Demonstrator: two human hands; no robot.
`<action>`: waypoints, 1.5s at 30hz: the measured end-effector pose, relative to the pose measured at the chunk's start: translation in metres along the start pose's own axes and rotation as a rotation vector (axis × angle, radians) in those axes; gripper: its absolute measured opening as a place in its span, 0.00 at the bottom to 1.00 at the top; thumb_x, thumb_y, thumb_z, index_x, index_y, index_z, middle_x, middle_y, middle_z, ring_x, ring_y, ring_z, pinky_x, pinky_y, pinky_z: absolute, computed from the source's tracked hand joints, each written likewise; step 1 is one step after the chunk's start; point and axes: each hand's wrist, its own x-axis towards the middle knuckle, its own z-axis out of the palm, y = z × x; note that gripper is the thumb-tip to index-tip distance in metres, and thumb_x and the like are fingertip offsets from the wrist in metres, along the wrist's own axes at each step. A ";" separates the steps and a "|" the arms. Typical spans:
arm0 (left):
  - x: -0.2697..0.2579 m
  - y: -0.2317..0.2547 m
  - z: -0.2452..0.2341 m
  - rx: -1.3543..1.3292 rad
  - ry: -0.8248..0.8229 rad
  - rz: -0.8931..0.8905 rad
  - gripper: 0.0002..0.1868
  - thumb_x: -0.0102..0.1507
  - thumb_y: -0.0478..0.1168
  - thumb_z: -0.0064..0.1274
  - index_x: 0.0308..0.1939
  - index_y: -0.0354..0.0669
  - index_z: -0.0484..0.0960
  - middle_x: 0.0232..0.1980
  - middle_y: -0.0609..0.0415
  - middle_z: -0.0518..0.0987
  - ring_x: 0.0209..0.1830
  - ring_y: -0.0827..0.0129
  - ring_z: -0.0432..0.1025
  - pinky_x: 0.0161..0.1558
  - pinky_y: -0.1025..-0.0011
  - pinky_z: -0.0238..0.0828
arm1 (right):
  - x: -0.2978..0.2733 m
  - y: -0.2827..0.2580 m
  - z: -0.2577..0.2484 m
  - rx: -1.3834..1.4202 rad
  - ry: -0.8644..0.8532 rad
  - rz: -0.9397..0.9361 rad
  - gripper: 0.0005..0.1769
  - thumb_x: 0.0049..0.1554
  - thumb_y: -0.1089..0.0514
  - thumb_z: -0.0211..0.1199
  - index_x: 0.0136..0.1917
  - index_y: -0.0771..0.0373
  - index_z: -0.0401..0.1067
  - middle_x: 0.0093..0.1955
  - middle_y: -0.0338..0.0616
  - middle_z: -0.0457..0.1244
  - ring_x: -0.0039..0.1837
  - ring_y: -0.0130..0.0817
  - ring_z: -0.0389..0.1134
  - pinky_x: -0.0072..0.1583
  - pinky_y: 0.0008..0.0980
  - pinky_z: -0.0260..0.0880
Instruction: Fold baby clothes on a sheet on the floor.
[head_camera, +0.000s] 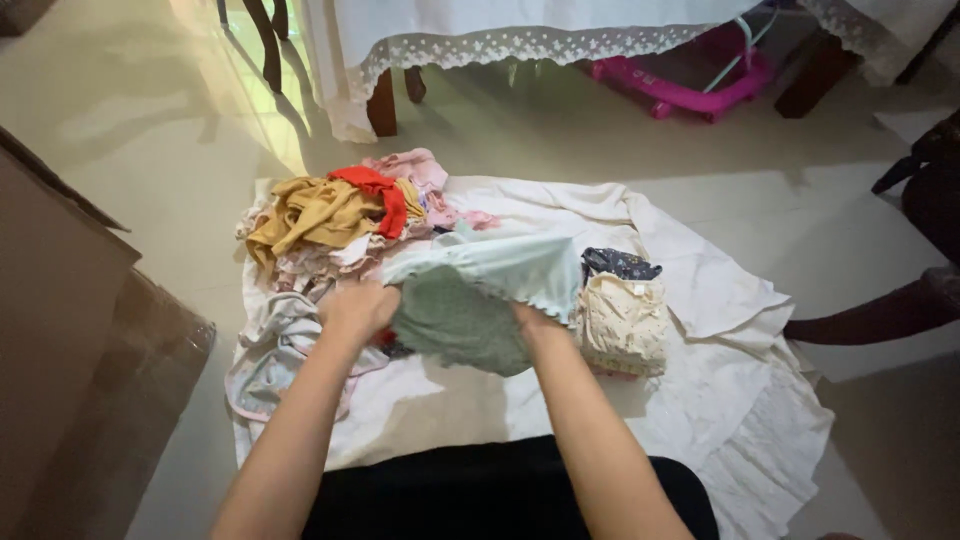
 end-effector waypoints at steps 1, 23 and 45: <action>0.016 -0.016 0.025 -0.291 -0.462 -0.232 0.41 0.63 0.67 0.29 0.53 0.37 0.84 0.53 0.35 0.80 0.55 0.44 0.76 0.55 0.46 0.70 | 0.003 -0.027 -0.006 0.022 0.002 0.000 0.18 0.61 0.58 0.57 0.63 0.63 0.69 0.64 0.49 0.66 0.63 0.36 0.65 0.65 0.37 0.65; -0.042 0.135 0.060 -1.829 -0.119 0.001 0.17 0.67 0.49 0.47 0.58 0.53 0.75 0.56 0.59 0.77 0.55 0.70 0.72 0.57 0.64 0.71 | -0.037 -0.034 0.010 0.580 0.105 -0.093 0.28 0.63 0.48 0.52 0.73 0.60 0.59 0.74 0.47 0.58 0.73 0.40 0.58 0.73 0.43 0.59; -0.075 0.061 0.057 -0.524 0.497 0.424 0.31 0.50 0.38 0.62 0.57 0.32 0.73 0.49 0.34 0.78 0.52 0.45 0.74 0.53 0.57 0.71 | -0.054 -0.087 0.059 -0.073 0.146 -0.249 0.29 0.60 0.55 0.63 0.72 0.66 0.63 0.65 0.50 0.66 0.64 0.40 0.68 0.66 0.40 0.73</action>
